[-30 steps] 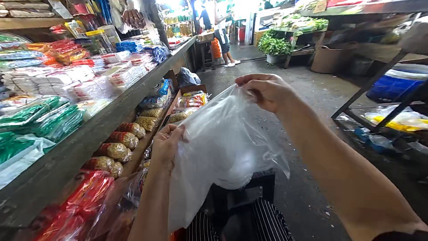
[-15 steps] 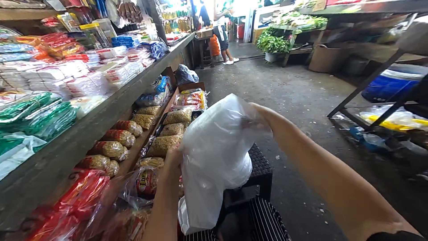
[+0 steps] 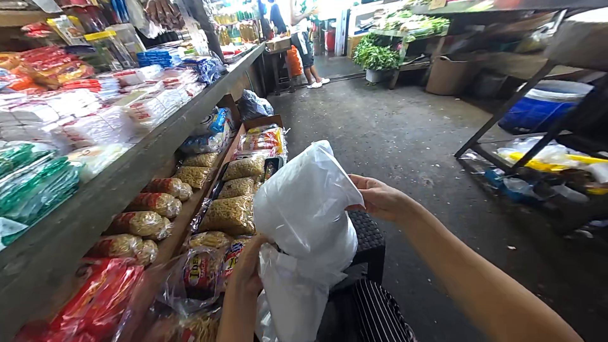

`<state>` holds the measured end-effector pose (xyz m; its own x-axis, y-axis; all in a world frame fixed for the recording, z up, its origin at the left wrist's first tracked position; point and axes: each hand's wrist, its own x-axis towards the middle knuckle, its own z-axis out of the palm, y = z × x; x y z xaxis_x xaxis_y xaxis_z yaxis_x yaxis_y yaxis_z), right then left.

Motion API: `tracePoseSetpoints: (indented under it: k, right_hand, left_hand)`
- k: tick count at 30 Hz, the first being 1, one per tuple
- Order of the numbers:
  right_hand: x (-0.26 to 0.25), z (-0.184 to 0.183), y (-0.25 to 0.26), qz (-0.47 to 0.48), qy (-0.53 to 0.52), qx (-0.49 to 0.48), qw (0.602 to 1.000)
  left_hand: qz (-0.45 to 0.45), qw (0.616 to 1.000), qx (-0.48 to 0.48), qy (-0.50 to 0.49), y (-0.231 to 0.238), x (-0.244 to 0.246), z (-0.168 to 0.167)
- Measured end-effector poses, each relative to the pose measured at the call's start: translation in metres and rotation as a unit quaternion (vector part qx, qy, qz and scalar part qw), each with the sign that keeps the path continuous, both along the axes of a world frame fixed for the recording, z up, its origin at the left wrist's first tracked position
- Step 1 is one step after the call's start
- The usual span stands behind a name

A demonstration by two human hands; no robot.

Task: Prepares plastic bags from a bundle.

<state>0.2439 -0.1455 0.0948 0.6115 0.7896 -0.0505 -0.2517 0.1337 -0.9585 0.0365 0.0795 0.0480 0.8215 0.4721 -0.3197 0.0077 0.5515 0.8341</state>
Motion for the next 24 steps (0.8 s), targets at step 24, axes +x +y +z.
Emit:
tracePoseSetpoints:
  k: [24]
  right_hand:
    - [-0.022, -0.057, 0.004, -0.072, -0.243, -0.292, 0.922]
  left_hand:
    - [-0.020, 0.966, 0.245, 0.074, -0.018, 0.006, -0.058]
